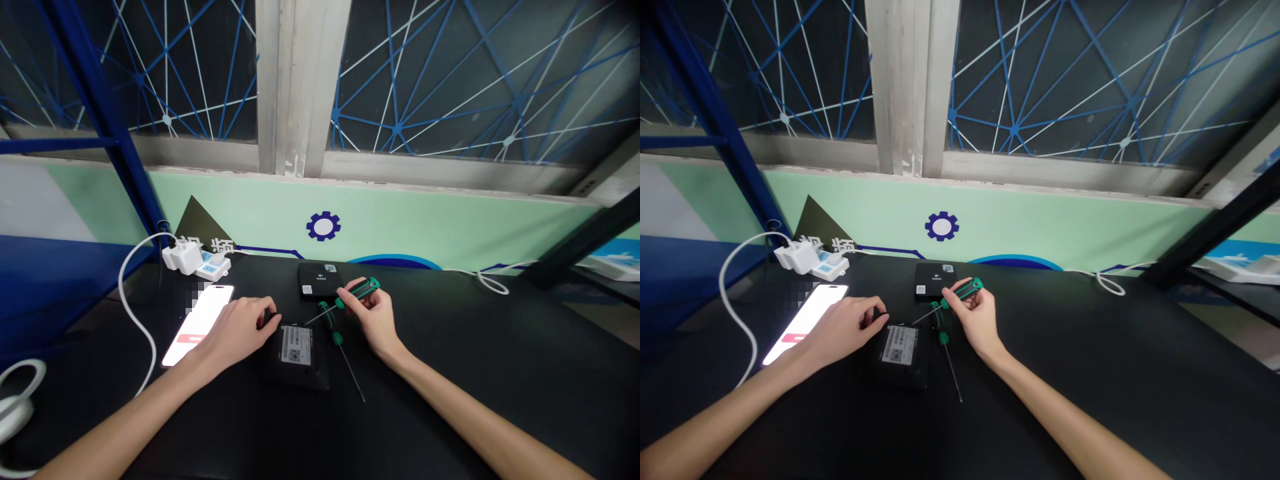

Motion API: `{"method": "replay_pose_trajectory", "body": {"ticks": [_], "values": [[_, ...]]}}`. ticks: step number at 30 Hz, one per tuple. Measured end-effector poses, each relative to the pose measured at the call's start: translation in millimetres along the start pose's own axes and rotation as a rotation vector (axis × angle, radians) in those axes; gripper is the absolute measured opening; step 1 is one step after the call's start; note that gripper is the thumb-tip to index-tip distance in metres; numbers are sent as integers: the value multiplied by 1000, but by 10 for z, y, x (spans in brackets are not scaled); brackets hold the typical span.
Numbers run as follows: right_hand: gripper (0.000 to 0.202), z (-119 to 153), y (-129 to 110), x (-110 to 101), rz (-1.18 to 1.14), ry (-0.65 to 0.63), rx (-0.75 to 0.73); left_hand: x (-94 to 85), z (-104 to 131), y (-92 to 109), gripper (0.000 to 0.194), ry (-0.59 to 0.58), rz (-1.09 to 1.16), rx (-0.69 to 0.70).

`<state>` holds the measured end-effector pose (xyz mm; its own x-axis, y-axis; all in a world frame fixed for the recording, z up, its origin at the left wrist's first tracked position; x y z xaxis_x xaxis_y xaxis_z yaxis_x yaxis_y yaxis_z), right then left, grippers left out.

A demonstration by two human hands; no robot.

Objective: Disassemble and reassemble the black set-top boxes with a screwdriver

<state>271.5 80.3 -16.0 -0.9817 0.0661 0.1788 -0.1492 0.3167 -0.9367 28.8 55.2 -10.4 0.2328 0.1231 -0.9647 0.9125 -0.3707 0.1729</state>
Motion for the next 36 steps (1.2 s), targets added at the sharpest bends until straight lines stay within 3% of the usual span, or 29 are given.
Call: {"method": "replay_pose_trajectory", "body": {"ticks": [36], "values": [[41, 15, 17, 22, 44, -22, 12, 5, -4, -45, 23, -21, -10, -28]]}}
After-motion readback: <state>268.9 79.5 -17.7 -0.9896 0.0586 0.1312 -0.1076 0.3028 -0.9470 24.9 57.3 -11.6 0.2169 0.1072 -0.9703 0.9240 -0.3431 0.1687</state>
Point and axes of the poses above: each hand's wrist, its own z-axis away from the middle knuckle, its own x-axis out of the palm, y = z × x, the point moved 6 cm from there along -z, towards the middle knuckle, and after that the axes turned 11 degrees about -z, right-handed, at the moved point
